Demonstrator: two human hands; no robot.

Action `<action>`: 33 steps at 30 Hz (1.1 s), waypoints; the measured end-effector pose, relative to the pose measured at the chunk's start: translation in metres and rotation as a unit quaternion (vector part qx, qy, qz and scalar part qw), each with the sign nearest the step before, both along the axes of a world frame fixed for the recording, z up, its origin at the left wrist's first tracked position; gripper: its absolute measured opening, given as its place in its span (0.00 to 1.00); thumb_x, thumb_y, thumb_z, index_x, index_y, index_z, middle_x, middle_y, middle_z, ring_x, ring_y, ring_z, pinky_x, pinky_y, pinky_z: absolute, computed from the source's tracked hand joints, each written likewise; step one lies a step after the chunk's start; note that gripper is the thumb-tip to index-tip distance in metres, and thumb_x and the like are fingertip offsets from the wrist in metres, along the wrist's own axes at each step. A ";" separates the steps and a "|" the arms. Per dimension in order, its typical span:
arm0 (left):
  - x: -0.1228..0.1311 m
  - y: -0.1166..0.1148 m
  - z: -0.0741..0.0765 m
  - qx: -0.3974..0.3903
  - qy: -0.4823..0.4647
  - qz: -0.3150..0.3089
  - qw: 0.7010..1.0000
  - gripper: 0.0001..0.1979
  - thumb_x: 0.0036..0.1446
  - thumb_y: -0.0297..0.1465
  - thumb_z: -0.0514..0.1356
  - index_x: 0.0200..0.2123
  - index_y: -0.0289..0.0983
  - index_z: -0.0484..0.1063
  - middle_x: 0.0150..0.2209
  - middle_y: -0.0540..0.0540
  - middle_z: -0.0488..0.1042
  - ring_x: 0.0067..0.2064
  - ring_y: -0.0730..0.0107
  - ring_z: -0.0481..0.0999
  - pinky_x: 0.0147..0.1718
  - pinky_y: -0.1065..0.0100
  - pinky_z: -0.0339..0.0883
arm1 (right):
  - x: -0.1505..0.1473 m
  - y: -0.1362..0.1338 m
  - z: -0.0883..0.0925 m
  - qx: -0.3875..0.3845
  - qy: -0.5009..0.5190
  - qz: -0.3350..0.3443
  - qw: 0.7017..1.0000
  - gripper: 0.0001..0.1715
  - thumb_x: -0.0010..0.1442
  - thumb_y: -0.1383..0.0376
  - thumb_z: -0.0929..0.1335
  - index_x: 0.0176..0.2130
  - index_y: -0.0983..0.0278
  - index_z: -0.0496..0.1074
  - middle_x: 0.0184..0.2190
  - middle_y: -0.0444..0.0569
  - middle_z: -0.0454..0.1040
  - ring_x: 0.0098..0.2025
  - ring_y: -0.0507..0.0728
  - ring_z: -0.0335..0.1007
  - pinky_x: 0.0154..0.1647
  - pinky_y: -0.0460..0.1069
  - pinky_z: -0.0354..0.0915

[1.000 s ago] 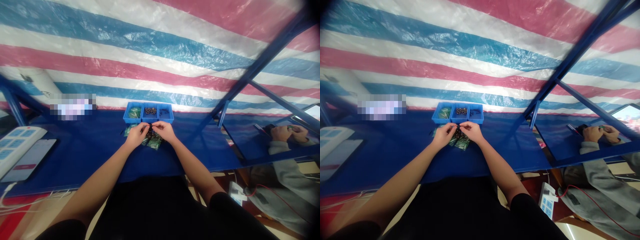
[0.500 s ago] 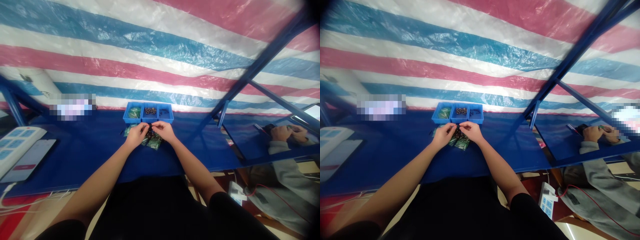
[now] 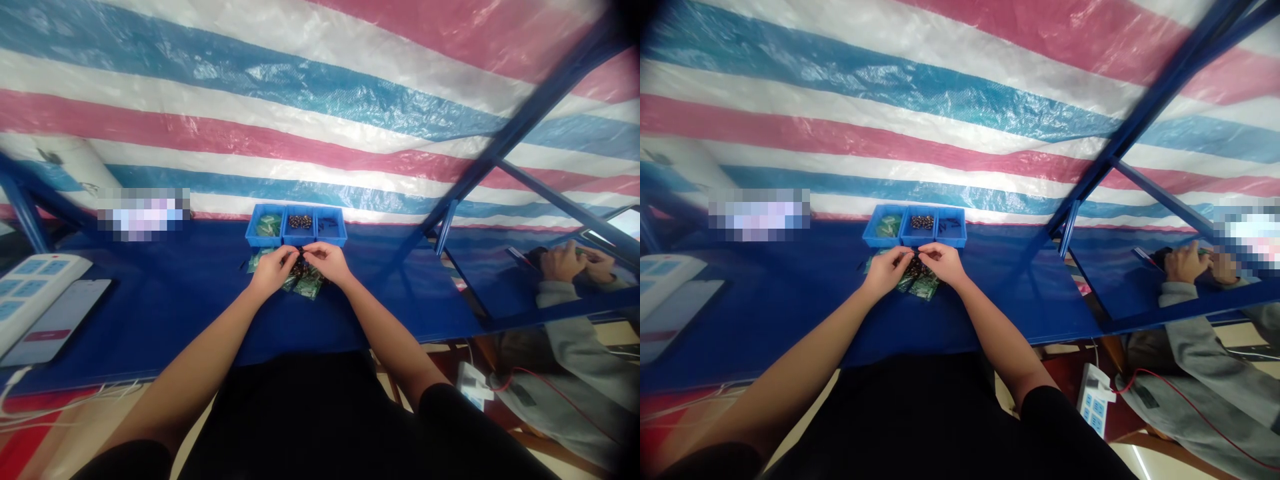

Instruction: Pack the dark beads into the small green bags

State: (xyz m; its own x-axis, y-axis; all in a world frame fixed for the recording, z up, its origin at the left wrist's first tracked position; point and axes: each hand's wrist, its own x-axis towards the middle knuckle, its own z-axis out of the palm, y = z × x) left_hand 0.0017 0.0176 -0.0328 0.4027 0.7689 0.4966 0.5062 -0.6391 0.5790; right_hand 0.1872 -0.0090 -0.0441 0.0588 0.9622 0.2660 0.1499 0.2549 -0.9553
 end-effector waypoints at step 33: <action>0.001 0.001 -0.003 0.003 -0.010 0.004 1.000 0.12 0.63 0.39 0.55 0.40 0.38 0.72 0.24 0.53 0.70 0.22 0.77 0.66 0.26 0.75 0.60 | -0.001 0.000 0.002 0.008 0.001 -0.006 1.000 0.17 0.51 0.57 0.72 0.39 0.64 0.77 0.37 0.51 0.79 0.35 0.55 0.76 0.41 0.51 0.73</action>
State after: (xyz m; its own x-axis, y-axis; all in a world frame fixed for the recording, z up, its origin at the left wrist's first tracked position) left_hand 0.0028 0.0191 -0.0354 0.3853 0.7689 0.5102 0.4997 -0.6387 0.5851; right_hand 0.1863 -0.0090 -0.0416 0.0701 0.9572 0.2808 0.1502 0.2681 -0.9516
